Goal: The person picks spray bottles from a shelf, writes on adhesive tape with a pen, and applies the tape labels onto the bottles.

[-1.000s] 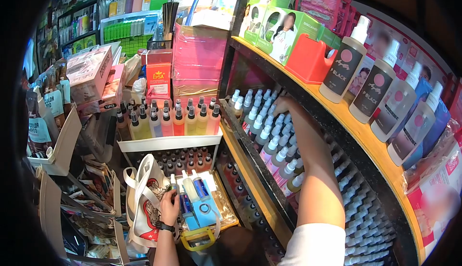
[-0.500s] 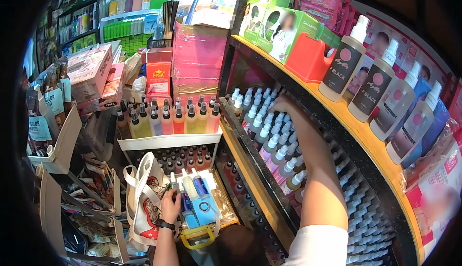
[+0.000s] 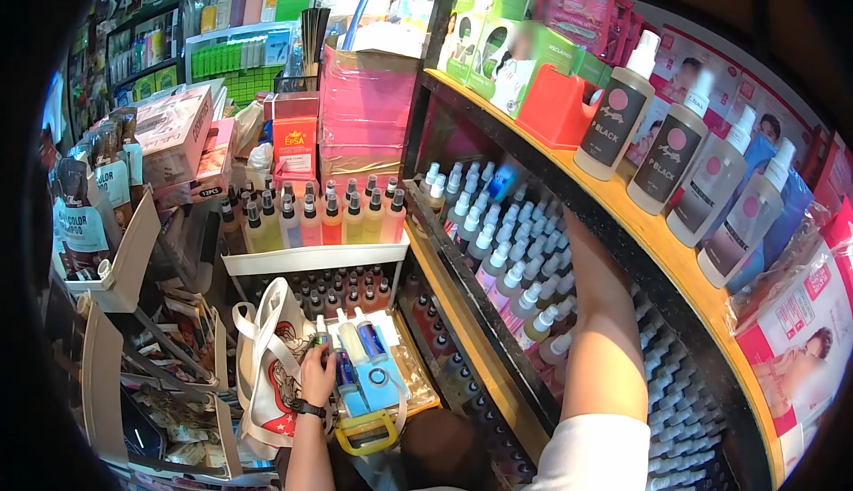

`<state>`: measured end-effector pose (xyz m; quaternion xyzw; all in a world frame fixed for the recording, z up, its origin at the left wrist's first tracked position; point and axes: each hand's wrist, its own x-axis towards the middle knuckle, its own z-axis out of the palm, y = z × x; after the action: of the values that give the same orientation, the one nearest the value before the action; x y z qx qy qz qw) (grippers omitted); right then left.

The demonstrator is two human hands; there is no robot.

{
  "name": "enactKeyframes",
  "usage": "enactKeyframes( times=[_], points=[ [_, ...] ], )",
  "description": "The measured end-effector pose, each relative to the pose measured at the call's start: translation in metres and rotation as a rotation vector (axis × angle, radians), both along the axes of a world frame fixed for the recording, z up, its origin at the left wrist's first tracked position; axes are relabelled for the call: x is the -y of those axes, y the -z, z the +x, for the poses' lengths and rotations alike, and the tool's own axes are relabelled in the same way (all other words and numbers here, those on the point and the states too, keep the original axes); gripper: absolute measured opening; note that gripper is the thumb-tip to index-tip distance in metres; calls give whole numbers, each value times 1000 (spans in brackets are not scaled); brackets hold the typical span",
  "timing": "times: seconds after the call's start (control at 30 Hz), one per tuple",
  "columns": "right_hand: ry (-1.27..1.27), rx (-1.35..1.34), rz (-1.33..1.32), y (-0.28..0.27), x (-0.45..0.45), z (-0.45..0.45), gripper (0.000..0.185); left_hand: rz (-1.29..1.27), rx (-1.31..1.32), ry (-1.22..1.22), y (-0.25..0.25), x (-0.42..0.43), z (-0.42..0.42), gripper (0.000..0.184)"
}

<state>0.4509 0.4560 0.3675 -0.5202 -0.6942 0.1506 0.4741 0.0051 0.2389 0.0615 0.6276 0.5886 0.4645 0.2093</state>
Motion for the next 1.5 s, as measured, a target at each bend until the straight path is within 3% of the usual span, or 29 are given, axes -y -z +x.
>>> enactKeyframes(
  times=[0.1, 0.27, 0.47, 0.63, 0.8, 0.9, 1.0, 1.03, 1.1, 1.13, 1.2, 1.37, 1.43, 1.5],
  points=[
    [-39, -351, 162, -5, 8, 5, 37, 11, -4, 1, 4, 0, 2, 27],
    [-87, -628, 229, -2, 29, -5, 37, 43, 18, -9, 1, 3, -1, 26],
    [-86, -742, 174, -3, 53, -32, 36, 57, 104, -35, 1, 2, -3, 25],
    [97, -731, -56, -7, 64, -70, 33, 124, 172, -65, 12, -3, -6, 26],
    [-93, -874, -128, -4, 98, -128, 29, 68, 262, -33, 6, 0, -12, 27],
    [-141, -826, -320, 4, 120, -160, 28, 12, 290, 34, 14, 0, -13, 29],
    [-256, -744, -421, 14, 142, -199, 30, -239, 666, 242, 8, 4, -12, 42],
    [-309, -715, -457, 19, 155, -211, 30, -231, 662, 239, 5, 8, -10, 42],
    [-435, -540, -592, 32, 167, -231, 34, -357, 1247, 477, -9, 23, -7, 57],
    [-515, -494, -645, 45, 170, -241, 33, -339, 1239, 479, -22, 33, -7, 57],
    [-601, -411, -758, 71, 181, -262, 32, -421, 1558, 725, -48, 59, -6, 62],
    [-712, -365, -973, 159, 175, -273, 28, -501, 1515, 805, -43, 76, -14, 55],
    [-703, -426, -954, 177, 182, -268, 27, -463, 1437, 642, -2, 61, -10, 52],
    [-685, -497, -934, 189, 178, -257, 26, -446, 1389, 567, 8, 49, -7, 51]
  ],
)
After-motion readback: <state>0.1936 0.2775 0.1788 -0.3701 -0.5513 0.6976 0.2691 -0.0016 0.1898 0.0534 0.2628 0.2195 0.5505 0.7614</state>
